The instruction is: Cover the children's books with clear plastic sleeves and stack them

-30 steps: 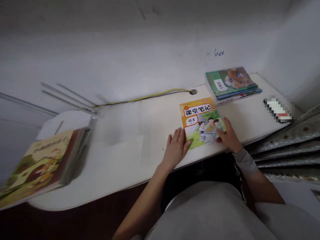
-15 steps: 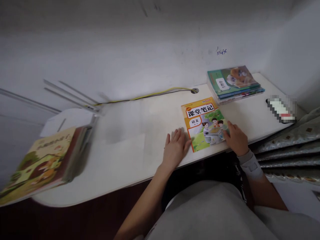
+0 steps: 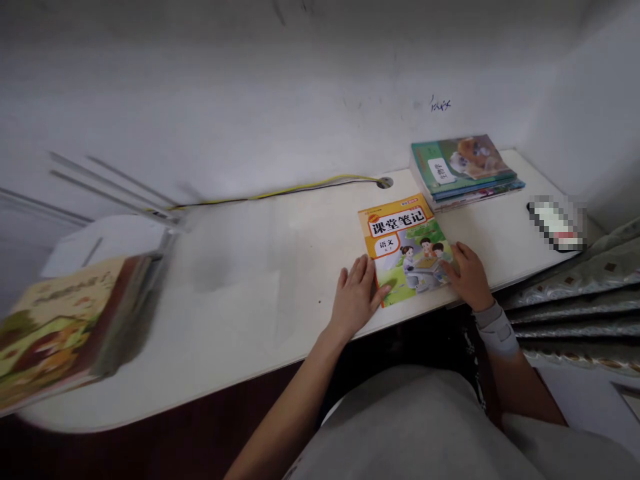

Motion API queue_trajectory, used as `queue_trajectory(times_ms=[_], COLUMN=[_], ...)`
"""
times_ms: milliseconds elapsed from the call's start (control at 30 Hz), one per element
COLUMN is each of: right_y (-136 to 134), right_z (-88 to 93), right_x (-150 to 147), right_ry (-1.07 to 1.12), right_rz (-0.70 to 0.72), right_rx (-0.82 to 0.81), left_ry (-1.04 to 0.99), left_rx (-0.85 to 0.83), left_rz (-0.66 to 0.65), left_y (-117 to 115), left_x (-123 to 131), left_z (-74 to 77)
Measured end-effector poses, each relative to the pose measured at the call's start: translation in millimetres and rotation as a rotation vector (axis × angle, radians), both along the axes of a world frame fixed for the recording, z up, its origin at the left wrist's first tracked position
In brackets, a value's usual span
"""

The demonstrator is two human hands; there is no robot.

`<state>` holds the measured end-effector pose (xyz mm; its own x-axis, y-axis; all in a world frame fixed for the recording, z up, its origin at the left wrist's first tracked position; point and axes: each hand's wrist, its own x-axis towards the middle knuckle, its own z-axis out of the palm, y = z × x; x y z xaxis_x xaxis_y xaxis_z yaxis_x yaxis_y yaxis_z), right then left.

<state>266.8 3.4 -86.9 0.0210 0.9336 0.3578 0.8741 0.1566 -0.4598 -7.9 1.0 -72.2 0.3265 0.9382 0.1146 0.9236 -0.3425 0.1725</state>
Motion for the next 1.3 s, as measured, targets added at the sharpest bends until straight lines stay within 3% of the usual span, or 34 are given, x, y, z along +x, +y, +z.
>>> queue_trajectory(times_ms=[267, 400, 500, 633, 700, 833, 900, 1100, 1200, 1300], right_y=[-18, -34, -37, -28, -21, -11, -10, -7, 0, 15], right_z=[3.9, 17.1, 34.7, 49.9, 50.9, 48.7, 49.5, 59.3, 64.5, 67.4], right_x=[-7, -21, -42, -76, -90, -106, -110, -107, -96, -88], right_ry=[0.088, 0.126, 0.101, -0.145, -0.269, -0.366, -0.369, -0.148, 0.042, 0.092], right_rz=[0.045, 0.08, 0.264, 0.531, 0.589, 0.672, 0.7, 0.739, 0.785, 0.791], right_rx=[0.007, 0.106, 0.142, 0.096, 0.045, 0.0, -0.006, -0.023, -0.043, -0.066], left_ry=[0.061, 0.084, 0.059, -0.002, -0.021, 0.035, 0.064, 0.001, -0.066, -0.078], left_rx=[0.024, 0.012, 0.016, -0.004, -0.006, 0.014, -0.005, -0.047, -0.036, 0.015], left_rz=[-0.01, 0.025, 0.048, -0.014, -0.034, 0.11, 0.123, -0.085, -0.039, 0.0], left_y=[-13, -18, -17, -16, -19, -30, -33, -17, -6, -5], left_x=[-1, 1, 4, -4, -14, -36, -39, -18, -9, -7], left_z=[4.2, 9.6, 11.0, 10.2, 9.8, 9.1, 9.5, 15.7, 16.1, 12.4])
